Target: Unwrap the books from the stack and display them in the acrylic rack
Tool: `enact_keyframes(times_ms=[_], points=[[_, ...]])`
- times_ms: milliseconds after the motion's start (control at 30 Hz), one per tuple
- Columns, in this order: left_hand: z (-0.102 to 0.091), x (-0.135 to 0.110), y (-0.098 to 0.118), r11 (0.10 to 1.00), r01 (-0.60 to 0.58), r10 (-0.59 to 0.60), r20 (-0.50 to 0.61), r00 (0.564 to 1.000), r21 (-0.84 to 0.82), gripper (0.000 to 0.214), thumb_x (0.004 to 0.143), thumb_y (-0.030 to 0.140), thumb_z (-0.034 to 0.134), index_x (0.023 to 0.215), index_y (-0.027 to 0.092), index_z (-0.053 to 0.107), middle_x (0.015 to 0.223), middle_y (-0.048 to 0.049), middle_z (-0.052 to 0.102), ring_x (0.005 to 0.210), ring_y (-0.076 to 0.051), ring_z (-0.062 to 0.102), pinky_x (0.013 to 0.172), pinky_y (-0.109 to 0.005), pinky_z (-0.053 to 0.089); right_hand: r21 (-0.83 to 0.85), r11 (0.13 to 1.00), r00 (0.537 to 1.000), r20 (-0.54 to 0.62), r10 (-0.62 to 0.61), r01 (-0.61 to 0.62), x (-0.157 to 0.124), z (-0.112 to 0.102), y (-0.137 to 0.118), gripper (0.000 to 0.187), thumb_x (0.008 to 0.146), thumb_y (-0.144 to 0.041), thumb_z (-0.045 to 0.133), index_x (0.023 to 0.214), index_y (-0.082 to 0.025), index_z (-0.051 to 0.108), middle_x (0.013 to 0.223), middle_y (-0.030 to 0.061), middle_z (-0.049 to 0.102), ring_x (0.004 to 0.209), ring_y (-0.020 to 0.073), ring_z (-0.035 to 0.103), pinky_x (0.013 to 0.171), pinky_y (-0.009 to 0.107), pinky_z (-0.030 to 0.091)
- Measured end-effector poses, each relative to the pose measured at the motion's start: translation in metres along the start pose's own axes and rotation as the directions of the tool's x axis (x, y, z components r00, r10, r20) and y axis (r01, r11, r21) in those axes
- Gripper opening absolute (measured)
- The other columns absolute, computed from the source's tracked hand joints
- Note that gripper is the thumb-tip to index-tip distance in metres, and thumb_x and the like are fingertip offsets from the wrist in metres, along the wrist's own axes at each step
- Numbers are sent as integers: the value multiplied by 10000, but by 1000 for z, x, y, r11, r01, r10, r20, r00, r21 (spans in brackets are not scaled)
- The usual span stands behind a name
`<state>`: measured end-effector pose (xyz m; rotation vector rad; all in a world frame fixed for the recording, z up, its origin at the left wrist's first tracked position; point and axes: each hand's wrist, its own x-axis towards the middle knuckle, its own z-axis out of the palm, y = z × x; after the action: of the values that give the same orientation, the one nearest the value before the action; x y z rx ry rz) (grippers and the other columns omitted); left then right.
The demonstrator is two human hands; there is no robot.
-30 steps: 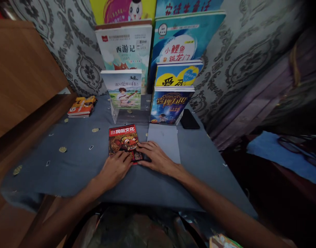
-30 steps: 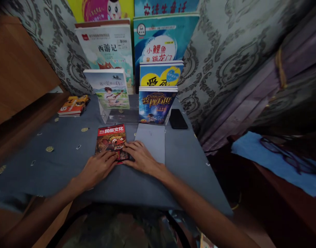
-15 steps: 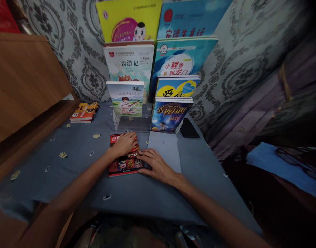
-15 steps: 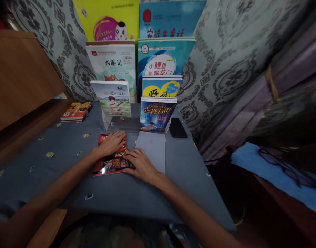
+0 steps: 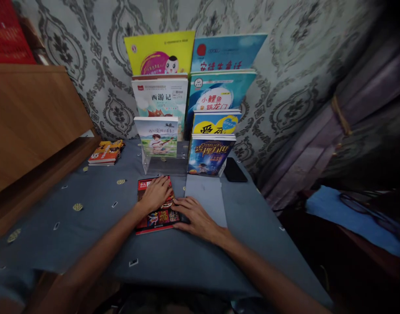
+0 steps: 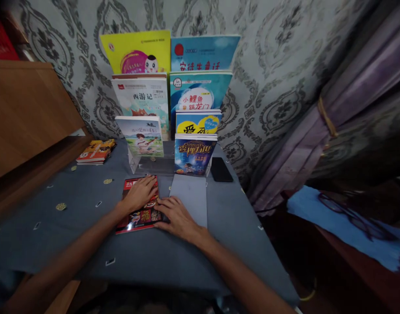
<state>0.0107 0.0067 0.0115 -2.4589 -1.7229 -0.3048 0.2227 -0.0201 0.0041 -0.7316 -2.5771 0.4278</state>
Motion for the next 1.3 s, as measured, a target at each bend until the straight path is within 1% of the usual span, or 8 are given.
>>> enact_keyframes(times_ms=[267, 367, 500, 600, 767, 1033, 1200, 1300], points=[[3, -27, 16, 999, -8, 8, -7, 1000, 39, 420, 1020, 245, 350, 1380, 117, 526, 1460, -133, 548, 1386, -270, 460, 1145, -472, 366, -9, 1000, 1000, 24, 14, -13, -3, -5, 0, 480, 903, -425, 676, 1335, -230, 597, 1396, 141, 598, 1326, 271, 524, 1128, 505, 385], [-2, -25, 15, 999, -9, 9, -3, 1000, 41, 403, 1012, 236, 365, 1356, 125, 543, 1441, -134, 562, 1359, -273, 484, 1128, -478, 381, -76, 990, 991, -78, 109, -115, -18, -9, 15, 407, 940, -377, 609, 1307, -202, 615, 1433, 173, 554, 1336, 300, 511, 1089, 521, 432], [-5, -19, 16, 1000, -11, 11, 20, 1000, 5, 390, 991, 215, 402, 1338, 125, 555, 1416, -169, 571, 1338, -279, 508, 1107, -490, 402, -195, 880, 879, -308, 365, -434, -51, -15, 43, 372, 952, -374, 532, 1241, -172, 650, 1428, 219, 527, 1292, 372, 527, 1030, 588, 457], [-3, -13, 28, 995, -63, 67, 47, 997, -82, 394, 984, 204, 409, 1344, 126, 547, 1409, -173, 578, 1353, -269, 502, 1142, -478, 375, -209, 796, 804, -347, 483, -568, -69, -17, 51, 397, 945, -385, 514, 1264, -182, 637, 1409, 208, 537, 1260, 363, 551, 1007, 552, 481], [0, -2, 64, 943, -99, 128, 73, 989, -319, 406, 980, 219, 407, 1350, 112, 536, 1398, -186, 583, 1366, -276, 492, 1160, -463, 370, -212, 818, 822, -353, 446, -535, -73, -11, 47, 420, 953, -389, 465, 1269, -174, 640, 1397, 196, 546, 1239, 351, 550, 1017, 534, 470], [10, 0, 75, 544, 105, -63, 85, 994, -833, 500, 861, 236, 571, 1355, 157, 551, 1283, -134, 620, 1047, -228, 645, 935, -378, 532, -154, 847, 813, -408, 414, -509, -74, -5, 54, 423, 936, -405, 476, 1211, -162, 686, 1312, 203, 604, 1258, 379, 515, 1043, 597, 425], [26, 0, 76, 312, 263, -86, 248, 965, -913, 528, 834, 231, 619, 1350, 144, 552, 756, 1, 618, 609, -119, 547, 578, -227, 477, -77, 878, 822, -399, 407, -472, -71, -5, 50, 393, 927, -411, 499, 1198, -201, 692, 1314, 161, 621, 1271, 361, 521, 1068, 608, 401], [23, -5, 76, 157, 329, -67, 322, 944, -931, 566, 825, 254, 639, 1366, 145, 517, 707, 26, 578, 543, -101, 521, 510, -209, 456, 4, 886, 821, -375, 431, -464, -69, -6, 46, 397, 927, -419, 504, 1208, -207, 688, 1338, 149, 611, 1301, 353, 504, 1079, 601, 399]])
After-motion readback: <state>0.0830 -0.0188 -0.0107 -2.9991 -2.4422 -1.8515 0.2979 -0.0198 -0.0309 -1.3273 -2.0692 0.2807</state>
